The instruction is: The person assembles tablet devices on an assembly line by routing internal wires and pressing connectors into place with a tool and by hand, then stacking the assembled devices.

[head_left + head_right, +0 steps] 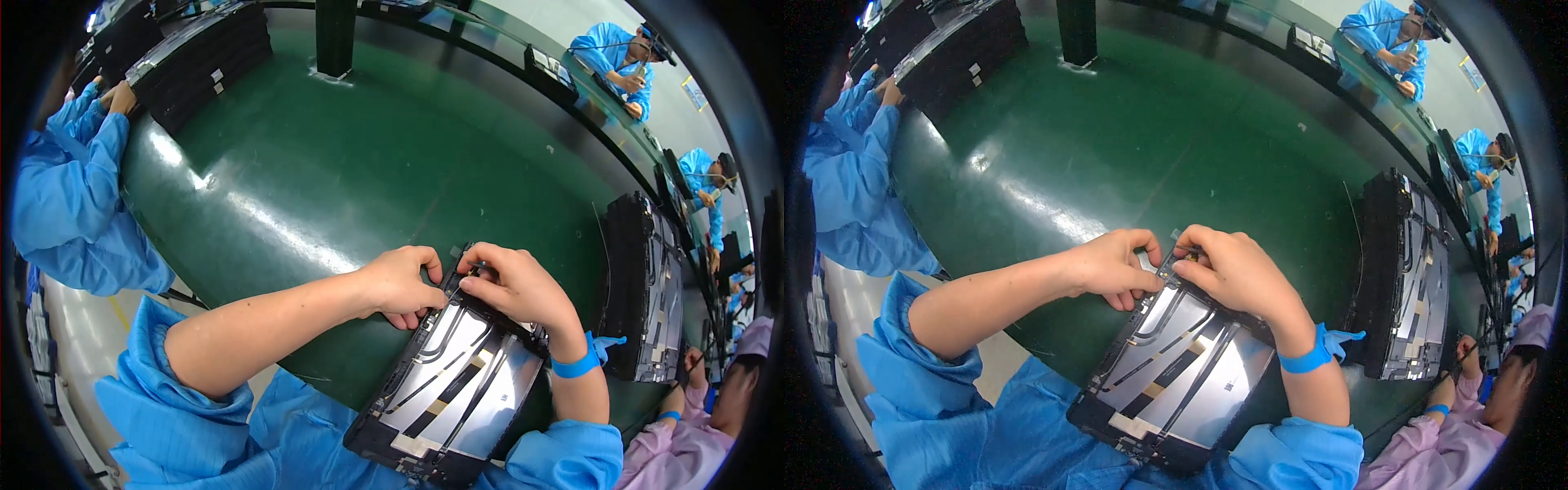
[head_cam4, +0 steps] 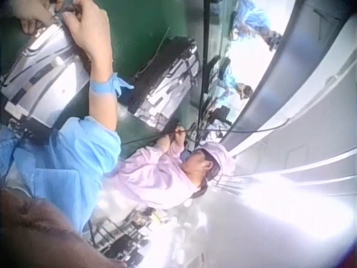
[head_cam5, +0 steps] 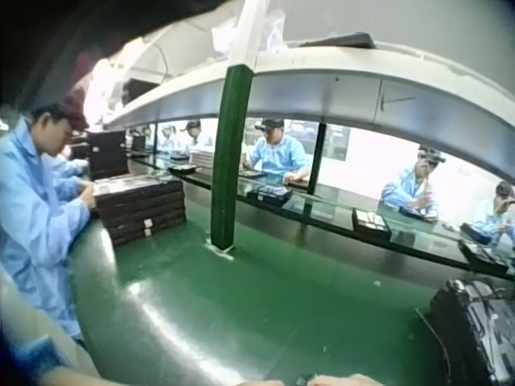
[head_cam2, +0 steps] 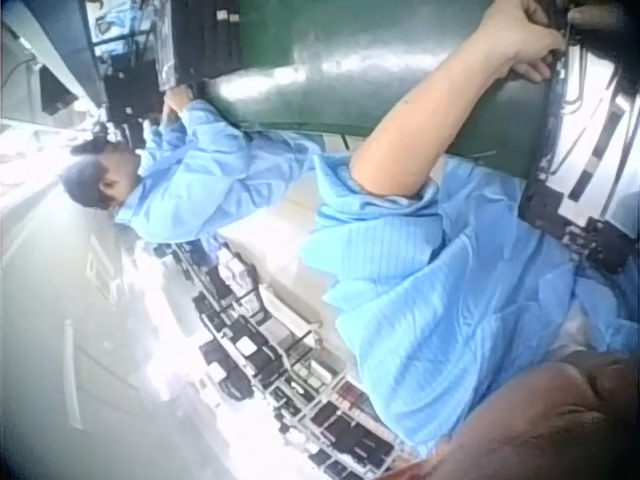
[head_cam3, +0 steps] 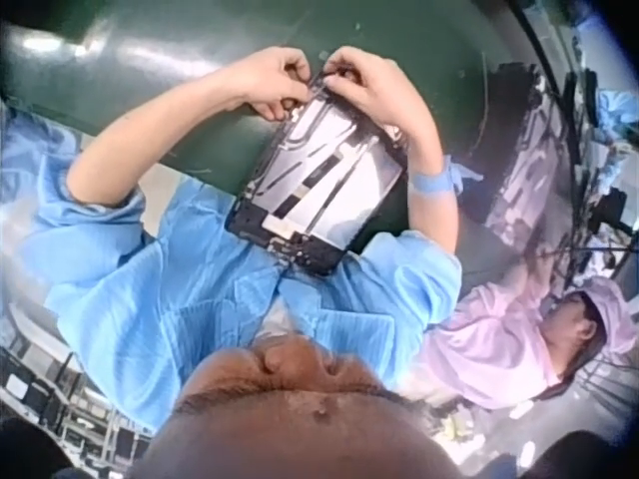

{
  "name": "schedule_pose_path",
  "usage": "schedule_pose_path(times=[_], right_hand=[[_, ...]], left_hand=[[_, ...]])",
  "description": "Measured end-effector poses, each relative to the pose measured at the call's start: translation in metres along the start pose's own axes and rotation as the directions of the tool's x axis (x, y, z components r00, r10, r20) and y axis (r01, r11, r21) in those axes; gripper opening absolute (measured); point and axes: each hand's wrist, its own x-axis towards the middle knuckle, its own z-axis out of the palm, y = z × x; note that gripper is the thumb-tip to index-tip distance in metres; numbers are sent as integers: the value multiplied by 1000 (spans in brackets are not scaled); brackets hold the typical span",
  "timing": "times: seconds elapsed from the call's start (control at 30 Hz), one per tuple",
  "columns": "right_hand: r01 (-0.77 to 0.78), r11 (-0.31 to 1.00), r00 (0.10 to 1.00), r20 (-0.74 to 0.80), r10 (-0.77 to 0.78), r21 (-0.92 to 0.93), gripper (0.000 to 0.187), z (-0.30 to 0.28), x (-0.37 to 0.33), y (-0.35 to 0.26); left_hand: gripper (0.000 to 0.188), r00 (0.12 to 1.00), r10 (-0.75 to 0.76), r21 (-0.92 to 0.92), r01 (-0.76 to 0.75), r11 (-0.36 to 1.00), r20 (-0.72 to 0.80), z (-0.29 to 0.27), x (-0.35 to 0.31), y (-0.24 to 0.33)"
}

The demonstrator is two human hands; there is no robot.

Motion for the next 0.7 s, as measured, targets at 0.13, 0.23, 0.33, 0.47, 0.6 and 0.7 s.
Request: schedule_pose_path(times=[0.13,0.23,0.33,0.47,0.6,0.7], right_hand=[[17,1000,997,77,-15,-26,17,-2,4,1],[-19,1000,999,49,20,-16,18,2,2,4],[-58,997,998,-27,57,-41,19,7,1,4],[-96,995,995,-37,95,-35,19,7,0,6],[-95,995,993,-71,92,-40,19,11,-1,5],[-52,995,994,-100,44,-85,18,13,-1,9]], left_hand=[[32,1000,-5,-5,5,1000,-10,-1,0,-2],[30,999,-8,5,8,1000,-44,0,-1,-2],[28,996,3,8,-2,1000,-86,3,-2,-1],[23,849,428,448,-267,853,-310,20,-7,-13],[24,543,833,805,-446,391,-104,31,-12,-43],[26,586,810,877,-402,263,25,30,-16,-41]])
